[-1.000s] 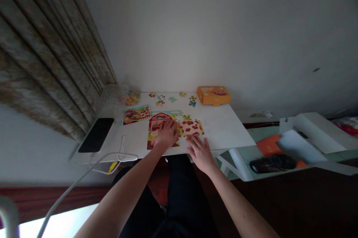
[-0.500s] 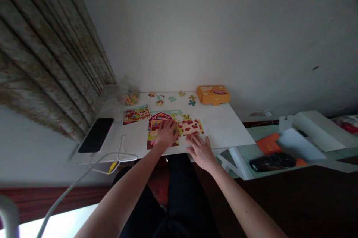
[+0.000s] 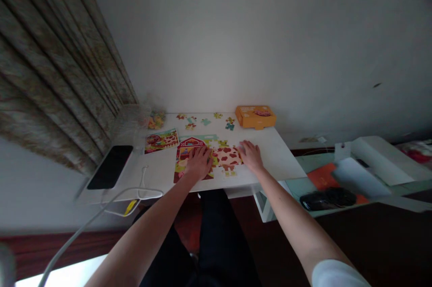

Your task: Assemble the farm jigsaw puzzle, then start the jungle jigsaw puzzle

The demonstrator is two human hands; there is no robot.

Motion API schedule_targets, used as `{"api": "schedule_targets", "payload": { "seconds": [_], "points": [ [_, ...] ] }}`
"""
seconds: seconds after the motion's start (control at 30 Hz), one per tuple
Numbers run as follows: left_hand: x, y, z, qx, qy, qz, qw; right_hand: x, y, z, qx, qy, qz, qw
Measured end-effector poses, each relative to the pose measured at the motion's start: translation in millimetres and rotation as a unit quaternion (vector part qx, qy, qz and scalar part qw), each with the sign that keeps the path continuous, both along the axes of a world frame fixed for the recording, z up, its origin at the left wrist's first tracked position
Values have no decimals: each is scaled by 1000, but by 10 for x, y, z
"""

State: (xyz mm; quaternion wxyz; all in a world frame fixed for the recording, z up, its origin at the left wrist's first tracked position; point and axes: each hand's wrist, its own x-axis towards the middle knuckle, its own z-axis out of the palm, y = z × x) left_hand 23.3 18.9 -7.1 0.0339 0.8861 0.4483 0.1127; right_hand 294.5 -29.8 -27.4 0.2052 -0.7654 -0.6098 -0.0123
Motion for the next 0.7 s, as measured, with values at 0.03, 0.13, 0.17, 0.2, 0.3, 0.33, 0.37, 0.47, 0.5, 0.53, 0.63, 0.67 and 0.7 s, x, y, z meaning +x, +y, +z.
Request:
{"api": "schedule_targets", "payload": {
  "seconds": [0.03, 0.13, 0.17, 0.2, 0.3, 0.33, 0.37, 0.47, 0.5, 0.53, 0.63, 0.67, 0.7],
  "points": [
    [6, 14, -6, 5, 6, 0, 1000, -5, 21, -6, -5, -5, 4, 1000],
    [24, 39, -11, 16, 29, -6, 999, -21, 52, -4, -16, -6, 5, 1000],
    [27, 42, -4, 18, 36, -8, 999, -22, 55, 1, -18, -4, 5, 1000],
    [28, 47, 9, 19, 43, -10, 999, -22, 56, 6, -19, -1, 5, 1000],
    [7, 82, 73, 16, 63, -29, 997, -19, 55, 20, -20, 4, 6, 1000],
    [-9, 104, 99, 12, 70, -41, 997, -19, 54, 24, -19, 5, 4, 1000],
    [-29, 130, 123, 6, 78, -53, 996, -20, 53, 27, -19, 6, 2, 1000],
    [-101, 211, 175, -18, 93, -80, 992, -24, 52, 35, -21, 8, -1, 1000],
    [-124, 232, 183, -26, 95, -86, 991, -24, 51, 37, -21, 9, -2, 1000],
    [-144, 249, 187, -32, 95, -91, 991, -24, 50, 37, -20, 10, -2, 1000],
    [-181, 267, 184, -41, 94, -97, 990, -21, 48, 32, -17, 14, -2, 1000],
    [-186, 266, 182, -42, 93, -98, 990, -20, 48, 29, -15, 15, -1, 1000],
    [-188, 261, 181, -42, 93, -98, 990, -20, 48, 26, -14, 16, -1, 1000]
  ]
}}
